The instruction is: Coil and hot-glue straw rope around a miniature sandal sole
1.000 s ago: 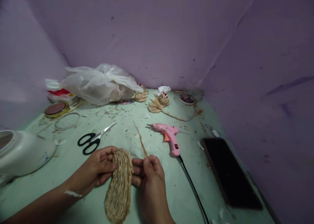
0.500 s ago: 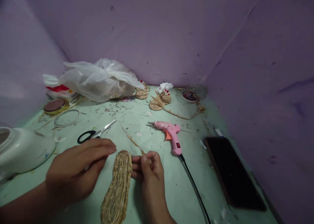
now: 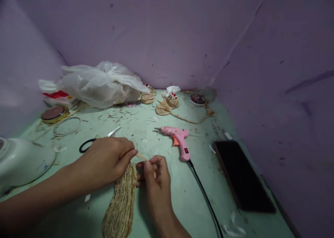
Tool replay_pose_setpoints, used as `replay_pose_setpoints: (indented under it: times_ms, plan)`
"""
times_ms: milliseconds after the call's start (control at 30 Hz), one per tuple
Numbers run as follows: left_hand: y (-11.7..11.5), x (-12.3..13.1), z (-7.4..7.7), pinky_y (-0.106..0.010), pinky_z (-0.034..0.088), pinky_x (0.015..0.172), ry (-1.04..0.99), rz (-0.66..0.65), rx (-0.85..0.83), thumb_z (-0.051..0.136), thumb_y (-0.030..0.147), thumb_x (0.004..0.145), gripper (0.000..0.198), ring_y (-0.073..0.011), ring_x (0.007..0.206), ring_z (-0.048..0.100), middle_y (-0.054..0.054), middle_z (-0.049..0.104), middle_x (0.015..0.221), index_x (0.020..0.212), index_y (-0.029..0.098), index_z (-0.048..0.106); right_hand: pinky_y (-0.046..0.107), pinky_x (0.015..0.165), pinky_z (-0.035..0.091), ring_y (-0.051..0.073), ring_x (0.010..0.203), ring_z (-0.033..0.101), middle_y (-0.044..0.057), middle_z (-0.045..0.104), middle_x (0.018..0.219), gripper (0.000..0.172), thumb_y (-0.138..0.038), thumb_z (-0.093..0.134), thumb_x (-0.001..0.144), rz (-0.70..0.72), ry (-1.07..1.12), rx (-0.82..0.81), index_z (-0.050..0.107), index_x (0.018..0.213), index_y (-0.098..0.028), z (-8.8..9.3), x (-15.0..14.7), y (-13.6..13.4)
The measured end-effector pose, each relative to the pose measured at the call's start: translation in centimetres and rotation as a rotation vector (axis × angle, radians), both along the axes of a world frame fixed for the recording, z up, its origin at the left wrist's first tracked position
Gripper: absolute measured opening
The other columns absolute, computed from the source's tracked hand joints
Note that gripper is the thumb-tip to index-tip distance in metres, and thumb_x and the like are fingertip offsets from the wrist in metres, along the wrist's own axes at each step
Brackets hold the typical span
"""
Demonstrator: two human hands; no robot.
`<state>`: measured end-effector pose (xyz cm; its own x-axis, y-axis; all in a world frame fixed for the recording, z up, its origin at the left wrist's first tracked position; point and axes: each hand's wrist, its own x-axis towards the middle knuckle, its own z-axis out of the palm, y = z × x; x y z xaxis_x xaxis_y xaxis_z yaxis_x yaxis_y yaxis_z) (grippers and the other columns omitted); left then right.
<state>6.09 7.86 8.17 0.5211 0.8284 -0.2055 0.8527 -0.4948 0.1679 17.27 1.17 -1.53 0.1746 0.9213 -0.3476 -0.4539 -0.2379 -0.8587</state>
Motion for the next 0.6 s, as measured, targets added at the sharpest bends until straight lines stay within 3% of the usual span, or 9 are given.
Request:
replay_pose_setpoints:
  times_ms: [167,300,400,467,600]
  plan:
    - [0.7,-3.0,-0.4,-0.027,0.035,0.057,-0.19,0.225,0.082,0.035,0.032,0.086,0.028,-0.0174,0.062,0.056,-0.002,0.061,0.066,0.07,0.02,0.055,0.024,0.056,0.046,0.009,0.057,0.056,-0.001,0.061,0.081,0.046,-0.031,0.075,0.06,0.003,-0.007,0.043,0.042,0.091,-0.024,-1.0,-0.4,-0.7]
    - [2.7,-5.8,-0.9,-0.032,0.033,0.055,0.027,0.461,0.319,0.031,0.037,0.086,0.032,-0.0274,0.069,0.06,-0.007,0.064,0.075,0.08,0.022,0.059,0.022,0.051,0.044,0.011,0.061,0.055,0.001,0.06,0.085,0.059,-0.014,0.07,0.049,0.001,-0.115,0.002,0.045,0.101,-0.023,-2.5,-1.3,-0.9]
    - [4.0,-7.0,-1.6,-0.037,0.036,0.056,0.083,0.476,0.405,0.028,0.036,0.086,0.039,-0.0331,0.078,0.061,-0.014,0.06,0.107,0.107,0.018,0.056,0.021,0.049,0.042,0.01,0.057,0.054,0.001,0.061,0.081,0.062,-0.012,0.066,0.046,-0.005,-0.121,-0.01,0.045,0.104,-0.022,-3.0,-1.5,-0.4]
    - [4.3,-7.1,-2.2,-0.039,0.039,0.059,0.023,0.455,0.396,0.03,0.037,0.085,0.043,-0.0332,0.083,0.061,-0.013,0.054,0.121,0.118,0.018,0.051,0.024,0.053,0.044,0.011,0.057,0.055,0.001,0.062,0.08,0.062,-0.013,0.068,0.048,0.016,-0.081,-0.007,0.045,0.105,-0.021,-2.6,-1.2,0.1]
    - [4.1,-6.6,-2.9,-0.039,0.043,0.072,-0.1,0.383,0.273,0.034,0.039,0.083,0.041,-0.03,0.094,0.06,-0.005,0.055,0.123,0.116,0.024,0.054,0.035,0.078,0.048,0.019,0.083,0.062,0.009,0.064,0.097,0.058,-0.023,0.072,0.055,0.06,-0.162,0.034,0.05,0.109,-0.021,-0.2,0.7,0.4]
